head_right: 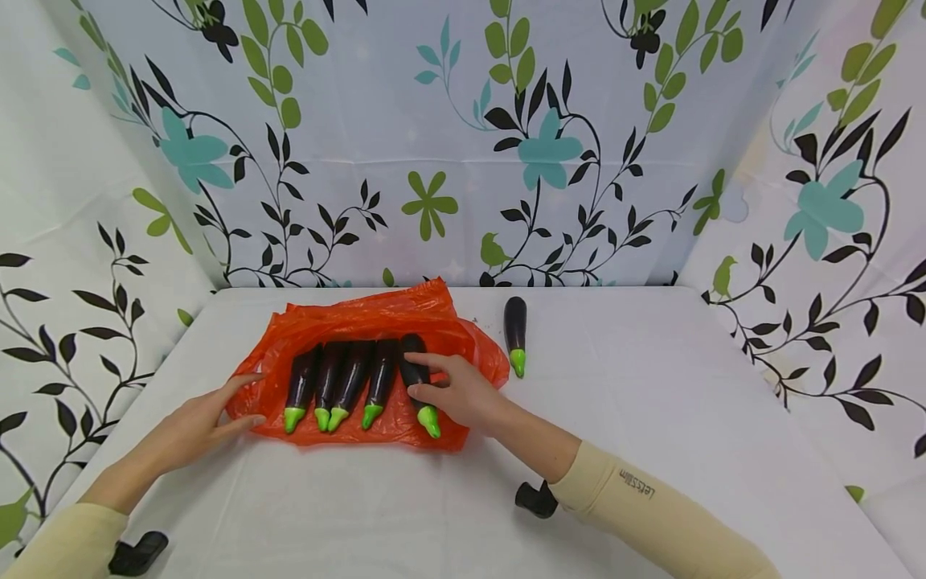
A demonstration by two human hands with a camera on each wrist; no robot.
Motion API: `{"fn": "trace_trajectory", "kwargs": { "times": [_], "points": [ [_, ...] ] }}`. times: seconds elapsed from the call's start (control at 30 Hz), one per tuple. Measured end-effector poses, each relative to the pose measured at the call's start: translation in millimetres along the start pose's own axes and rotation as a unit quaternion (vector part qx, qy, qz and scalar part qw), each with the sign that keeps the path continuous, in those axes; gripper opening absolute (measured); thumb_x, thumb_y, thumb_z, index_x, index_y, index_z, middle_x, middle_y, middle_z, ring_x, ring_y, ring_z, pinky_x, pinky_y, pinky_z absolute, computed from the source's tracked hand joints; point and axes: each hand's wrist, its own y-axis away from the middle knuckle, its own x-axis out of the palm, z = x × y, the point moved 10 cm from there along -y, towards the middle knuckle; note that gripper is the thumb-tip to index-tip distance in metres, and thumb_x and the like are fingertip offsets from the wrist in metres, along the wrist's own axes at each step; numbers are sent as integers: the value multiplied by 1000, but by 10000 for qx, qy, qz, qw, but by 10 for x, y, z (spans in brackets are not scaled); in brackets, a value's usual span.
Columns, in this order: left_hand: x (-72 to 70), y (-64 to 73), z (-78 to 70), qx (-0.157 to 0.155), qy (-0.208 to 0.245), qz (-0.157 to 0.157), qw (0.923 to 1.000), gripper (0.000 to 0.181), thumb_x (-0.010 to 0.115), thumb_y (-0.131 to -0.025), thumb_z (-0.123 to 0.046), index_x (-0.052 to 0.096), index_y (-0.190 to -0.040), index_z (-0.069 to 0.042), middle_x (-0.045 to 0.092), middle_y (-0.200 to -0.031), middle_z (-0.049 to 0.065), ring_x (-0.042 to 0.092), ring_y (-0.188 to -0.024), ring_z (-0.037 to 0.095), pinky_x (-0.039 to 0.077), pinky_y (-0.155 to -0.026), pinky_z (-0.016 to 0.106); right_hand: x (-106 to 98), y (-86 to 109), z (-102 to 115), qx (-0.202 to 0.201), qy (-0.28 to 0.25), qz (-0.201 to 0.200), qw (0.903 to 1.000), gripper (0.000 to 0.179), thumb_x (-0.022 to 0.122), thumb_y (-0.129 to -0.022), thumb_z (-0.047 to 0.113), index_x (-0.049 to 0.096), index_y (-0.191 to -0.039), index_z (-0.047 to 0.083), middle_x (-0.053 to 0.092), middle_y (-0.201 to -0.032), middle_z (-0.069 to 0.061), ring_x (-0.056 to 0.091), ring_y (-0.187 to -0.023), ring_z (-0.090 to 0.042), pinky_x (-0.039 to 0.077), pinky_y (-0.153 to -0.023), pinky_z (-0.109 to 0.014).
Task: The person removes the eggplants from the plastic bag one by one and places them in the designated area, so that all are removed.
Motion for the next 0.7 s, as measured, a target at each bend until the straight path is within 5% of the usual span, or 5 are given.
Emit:
{"fn": "trace_trajectory", "kwargs": {
  "times": [0.4, 0.7],
  "points": [
    [-11, 3, -11, 8, -22, -22, 10000, 67, 71, -89, -40, 41, -141, -11, 62, -117, 24, 62, -99, 40, 50, -82, 60, -359, 243, 153, -308, -254, -494, 9980, 50, 68, -93, 29, 52, -140, 37, 54, -132, -7, 61, -105, -24, 55, -85, -38],
    [1, -3, 7, -3, -2, 8, 10000, 68, 70, -89, -42, 40, -142, -10, 59, -124, 27, 60, -105, 44, 48, -85, 62, -707, 264, 59, -337, -605, -1163, 9908, 51, 65, -96, 27, 49, -143, 37, 41, -138, -8, 57, -120, -27, 53, -90, -38]
  ]
}}
